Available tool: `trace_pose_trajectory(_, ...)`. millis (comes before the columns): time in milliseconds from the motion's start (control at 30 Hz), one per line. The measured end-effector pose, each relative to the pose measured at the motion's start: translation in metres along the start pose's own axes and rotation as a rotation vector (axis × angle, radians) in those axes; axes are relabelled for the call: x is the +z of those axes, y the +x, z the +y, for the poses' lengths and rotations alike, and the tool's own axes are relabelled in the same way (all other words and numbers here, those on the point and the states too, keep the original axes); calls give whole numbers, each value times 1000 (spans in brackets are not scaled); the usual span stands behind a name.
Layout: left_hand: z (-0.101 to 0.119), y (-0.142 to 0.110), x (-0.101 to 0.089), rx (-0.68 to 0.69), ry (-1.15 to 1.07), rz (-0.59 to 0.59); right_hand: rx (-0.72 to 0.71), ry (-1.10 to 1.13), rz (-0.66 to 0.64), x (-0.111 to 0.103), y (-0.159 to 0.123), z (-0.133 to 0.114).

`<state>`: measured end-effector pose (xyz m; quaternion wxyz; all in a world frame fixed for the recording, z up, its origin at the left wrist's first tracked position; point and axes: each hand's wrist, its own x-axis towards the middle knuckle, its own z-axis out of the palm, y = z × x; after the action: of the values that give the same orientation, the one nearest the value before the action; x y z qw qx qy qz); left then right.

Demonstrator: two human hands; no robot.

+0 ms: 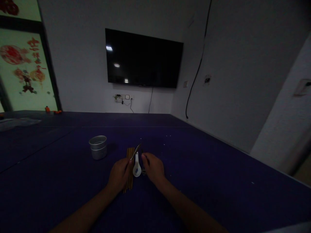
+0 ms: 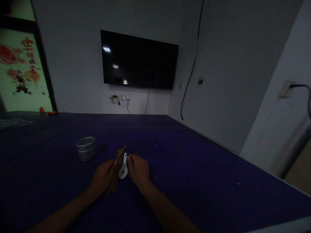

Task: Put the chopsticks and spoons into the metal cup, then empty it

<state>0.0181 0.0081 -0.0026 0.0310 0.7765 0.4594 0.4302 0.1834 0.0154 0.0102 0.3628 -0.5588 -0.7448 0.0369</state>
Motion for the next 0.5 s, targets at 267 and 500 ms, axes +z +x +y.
trace_pose_trajectory(267, 0, -2, 1, 234, 157, 39, -79, 497, 109, 4, -15, -16)
trace_pose_trajectory(500, 5, -4, -1, 373, 203, 32, -31, 701, 132, 4, -12, -18)
